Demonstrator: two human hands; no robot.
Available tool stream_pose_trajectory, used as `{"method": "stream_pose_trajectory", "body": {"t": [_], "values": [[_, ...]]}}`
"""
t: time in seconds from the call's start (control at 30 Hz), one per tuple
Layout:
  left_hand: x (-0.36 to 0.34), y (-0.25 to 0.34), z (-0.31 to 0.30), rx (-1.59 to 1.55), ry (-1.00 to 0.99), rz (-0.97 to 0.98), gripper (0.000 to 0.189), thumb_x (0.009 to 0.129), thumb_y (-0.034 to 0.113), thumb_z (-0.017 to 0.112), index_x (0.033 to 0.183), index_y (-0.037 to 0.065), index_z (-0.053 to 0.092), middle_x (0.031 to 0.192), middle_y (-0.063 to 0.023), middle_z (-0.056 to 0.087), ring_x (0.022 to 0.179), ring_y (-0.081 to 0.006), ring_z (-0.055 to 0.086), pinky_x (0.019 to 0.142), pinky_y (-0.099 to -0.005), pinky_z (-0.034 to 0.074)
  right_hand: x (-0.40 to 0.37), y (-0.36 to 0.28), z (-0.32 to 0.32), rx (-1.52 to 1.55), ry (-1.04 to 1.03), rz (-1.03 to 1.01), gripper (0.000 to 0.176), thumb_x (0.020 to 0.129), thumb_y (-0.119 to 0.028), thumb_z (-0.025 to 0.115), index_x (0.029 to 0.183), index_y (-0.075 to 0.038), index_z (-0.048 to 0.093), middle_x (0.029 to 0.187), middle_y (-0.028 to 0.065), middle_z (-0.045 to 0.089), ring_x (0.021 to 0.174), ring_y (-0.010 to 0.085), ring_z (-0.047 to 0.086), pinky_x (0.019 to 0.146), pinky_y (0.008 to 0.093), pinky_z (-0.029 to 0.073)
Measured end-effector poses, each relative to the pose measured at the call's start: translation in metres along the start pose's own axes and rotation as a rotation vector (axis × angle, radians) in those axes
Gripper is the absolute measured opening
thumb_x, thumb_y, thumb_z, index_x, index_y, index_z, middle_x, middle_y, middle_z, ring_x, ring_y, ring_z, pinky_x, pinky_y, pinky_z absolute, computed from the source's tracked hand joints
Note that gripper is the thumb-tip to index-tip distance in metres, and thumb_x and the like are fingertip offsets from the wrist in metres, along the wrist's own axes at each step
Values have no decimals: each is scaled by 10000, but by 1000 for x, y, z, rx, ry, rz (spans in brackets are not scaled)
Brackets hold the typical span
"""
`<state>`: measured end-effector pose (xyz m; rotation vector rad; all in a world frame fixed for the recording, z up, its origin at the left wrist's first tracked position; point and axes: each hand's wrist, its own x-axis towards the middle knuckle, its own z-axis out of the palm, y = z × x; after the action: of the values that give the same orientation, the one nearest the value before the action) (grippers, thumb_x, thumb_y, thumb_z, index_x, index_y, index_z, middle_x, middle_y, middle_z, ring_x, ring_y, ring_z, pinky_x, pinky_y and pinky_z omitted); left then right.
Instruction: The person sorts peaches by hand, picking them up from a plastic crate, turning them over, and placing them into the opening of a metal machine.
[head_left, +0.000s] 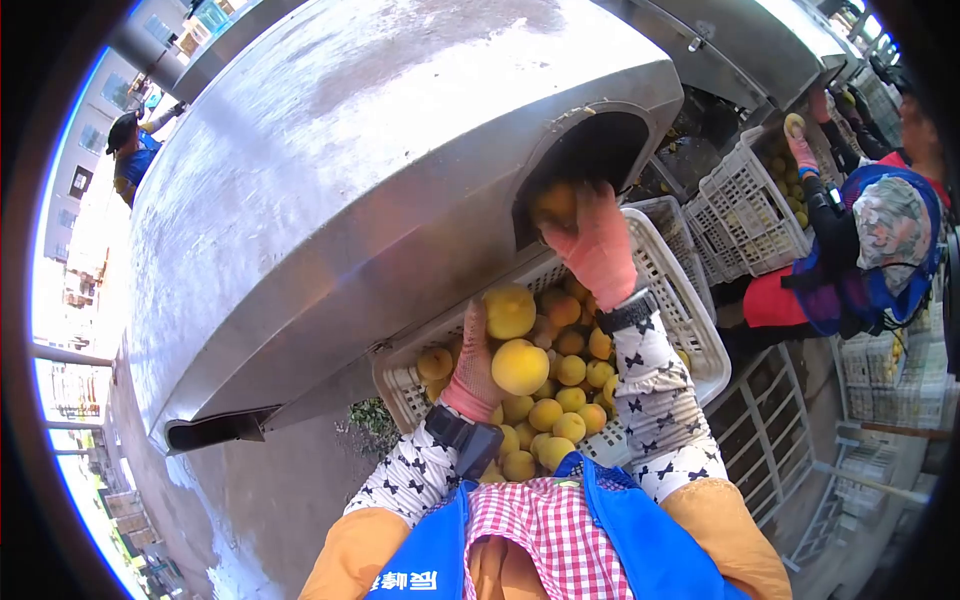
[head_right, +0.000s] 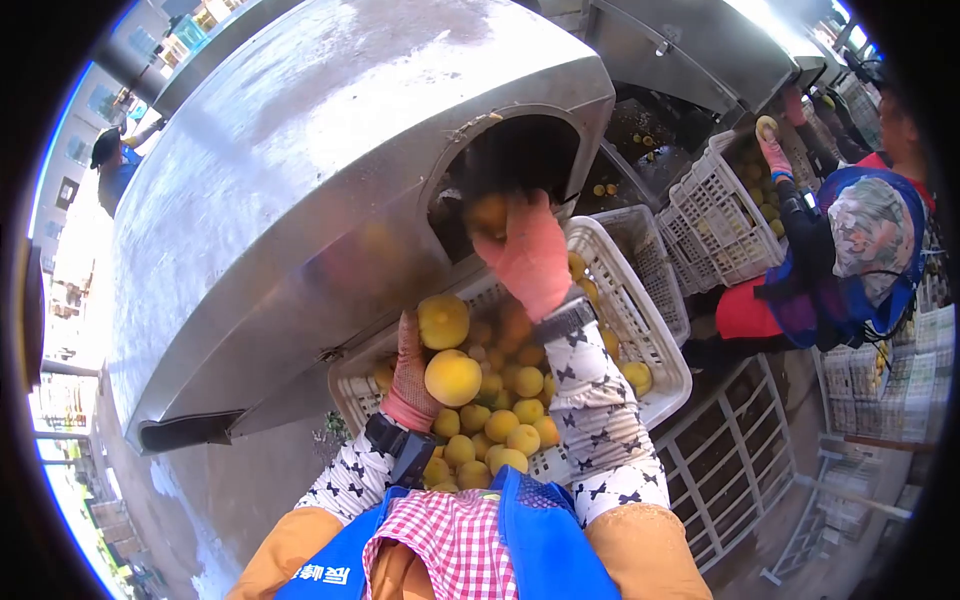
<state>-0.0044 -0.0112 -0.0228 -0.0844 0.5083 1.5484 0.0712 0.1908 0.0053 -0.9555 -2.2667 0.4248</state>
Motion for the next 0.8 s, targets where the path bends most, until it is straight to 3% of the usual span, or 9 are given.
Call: {"method": "stream_pose_trajectory", "body": {"t": [0.07, 0.17, 0.23, 0.27, 0.4, 0.6, 0.67, 0.73, 0.8], "values": [[6, -2, -3, 64, 149, 10, 844, 848, 761, 541, 1322, 63, 524, 1148, -162, 639, 906, -290, 668, 801, -461, 593, 11, 5, 10, -67, -53, 59, 679, 777, -300, 732, 1333, 12, 497, 1188, 270, 560, 1056, 432, 577, 875, 462, 529], [9, 1, 5, -4, 62, -61, 868, 856, 782, 492, 1320, 48, 524, 1103, -155, 635, 906, -275, 662, 798, -435, 584, 23, -5, -24, -36, 38, -82, 790, 761, -303, 782, 1385, 56, 458, 1284, 286, 535, 1177, 404, 549, 978, 432, 476], [13, 5, 15, -8, -22, -76, 882, 850, 803, 468, 1297, 45, 536, 1052, -147, 632, 881, -262, 654, 793, -412, 575, 1, -31, -76, 597, -18, 29, 851, 741, -313, 814, 1421, 40, 445, 1314, 242, 545, 1199, 332, 564, 1014, 403, 453], [14, 5, 21, 76, -42, -84, 890, 851, 810, 447, 1305, 49, 530, 1050, -140, 634, 871, -256, 658, 783, -391, 577, -14, -26, -81, 599, -21, 24, 851, 741, -313, 814, 1421, 40, 445, 1314, 242, 545, 1199, 332, 564, 1014, 403, 453], [17, 6, 43, 270, -105, -131, 871, 883, 792, 387, 1342, 62, 506, 1113, -123, 633, 932, -239, 661, 800, -350, 578, -63, -21, -79, 664, -486, -46, 786, 724, -284, 832, 1387, -7, 513, 1307, 161, 566, 1222, 270, 546, 1063, 373, 413], [21, 10, 64, 486, -95, 106, 653, 985, 524, 550, 1386, 15, 477, 1302, -102, 586, 1138, -191, 597, 1008, -321, 482, -70, -28, -80, 383, -231, -106, 753, 698, -214, 823, 1358, -4, 528, 1265, 182, 567, 1186, 331, 560, 1050, 384, 428], [19, 9, 69, 996, -103, 361, 613, 954, 407, 651, 1387, 8, 481, 1309, -104, 583, 1164, -195, 582, 1020, -324, 462, -72, -32, -80, 524, -246, 76, 762, 690, -206, 814, 1365, -3, 522, 1263, 179, 556, 1190, 332, 555, 1055, 387, 423], [19, 11, 68, 998, -94, 375, 626, 901, 312, 719, 1384, -7, 481, 1320, -120, 571, 1179, -191, 567, 1015, -321, 458, -75, -34, -82, 542, -229, 76, 794, 669, -216, 827, 1369, -2, 519, 1263, 181, 550, 1192, 339, 549, 1054, 392, 426], [17, 11, 68, 672, -106, 320, 675, 872, 309, 749, 1389, -21, 466, 1323, -144, 558, 1169, -188, 565, 997, -323, 474, -77, -34, -85, 460, -124, 30, 816, 658, -136, 833, 1393, -19, 499, 1275, 209, 541, 1171, 358, 567, 1008, 401, 471]]}}
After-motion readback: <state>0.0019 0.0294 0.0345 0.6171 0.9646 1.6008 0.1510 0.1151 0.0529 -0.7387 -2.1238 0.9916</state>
